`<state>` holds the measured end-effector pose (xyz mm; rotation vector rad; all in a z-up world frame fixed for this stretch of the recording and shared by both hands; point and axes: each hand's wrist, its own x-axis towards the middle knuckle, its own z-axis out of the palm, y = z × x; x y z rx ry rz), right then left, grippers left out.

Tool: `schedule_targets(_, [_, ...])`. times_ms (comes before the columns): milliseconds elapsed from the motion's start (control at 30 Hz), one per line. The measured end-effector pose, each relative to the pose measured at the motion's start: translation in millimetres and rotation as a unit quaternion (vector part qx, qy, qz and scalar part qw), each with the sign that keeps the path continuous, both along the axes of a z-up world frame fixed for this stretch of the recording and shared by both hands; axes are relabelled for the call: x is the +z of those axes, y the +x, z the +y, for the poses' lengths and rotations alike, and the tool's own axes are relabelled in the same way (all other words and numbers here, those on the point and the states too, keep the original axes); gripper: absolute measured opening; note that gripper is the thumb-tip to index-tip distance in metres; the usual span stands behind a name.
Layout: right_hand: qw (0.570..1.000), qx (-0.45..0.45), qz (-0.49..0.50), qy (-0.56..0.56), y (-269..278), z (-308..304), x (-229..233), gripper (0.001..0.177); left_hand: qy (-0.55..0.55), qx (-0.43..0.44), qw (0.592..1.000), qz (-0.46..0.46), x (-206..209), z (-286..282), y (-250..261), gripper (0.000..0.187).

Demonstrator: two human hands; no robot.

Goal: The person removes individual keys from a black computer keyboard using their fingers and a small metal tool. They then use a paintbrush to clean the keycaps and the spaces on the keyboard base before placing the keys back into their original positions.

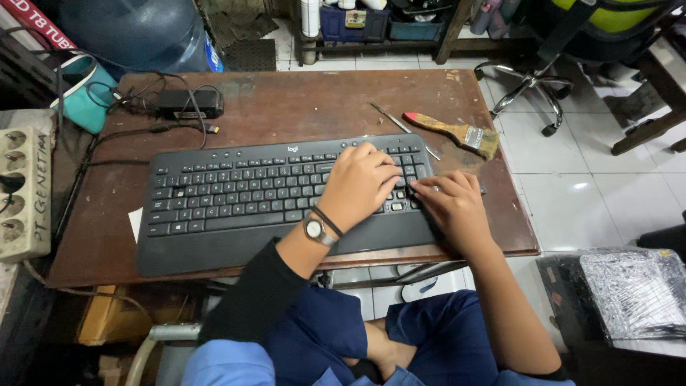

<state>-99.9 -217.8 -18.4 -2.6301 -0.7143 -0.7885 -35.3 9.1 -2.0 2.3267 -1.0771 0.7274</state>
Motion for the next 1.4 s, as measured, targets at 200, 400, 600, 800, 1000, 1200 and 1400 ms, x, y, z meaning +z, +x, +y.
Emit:
schedule_targets(200, [0.999,-0.028,-0.034,-0.009,-7.4,8.4,-0.3,0.010,-0.031,0.085,0.996,-0.012,-11.2,-17.6,-51.4,0.012])
schedule_targets(400, [0.999,-0.023,-0.031,0.005,-6.9,6.6,-0.5,0.009,-0.044,0.148,0.988,-0.006,-26.6,-29.2,-76.2,0.016])
schedule_targets(600, [0.997,-0.024,-0.077,0.011,-12.2,10.0,8.5,0.010,-0.043,0.156,0.987,0.007,-32.8,-35.4,-83.0,0.026])
schedule_targets(800, [0.996,-0.022,-0.090,0.016,-9.1,7.4,5.8,0.008,-0.019,0.148,0.988,0.043,-29.2,-35.8,-87.8,0.037])
schedule_targets(1000, [0.996,-0.028,-0.079,-0.025,-12.0,9.0,4.9,0.011,0.008,0.138,0.989,0.048,-43.0,-37.0,-81.6,0.043])
schedule_targets(1200, [0.992,-0.050,-0.103,-0.056,-14.8,14.8,8.6,0.010,0.013,0.118,0.992,0.051,-47.2,-36.6,-80.2,0.044])
schedule_targets(1400, [0.988,-0.082,-0.128,-0.037,-11.6,10.9,-1.2,0.008,0.003,0.115,0.992,0.051,-45.1,-35.0,-80.8,0.047])
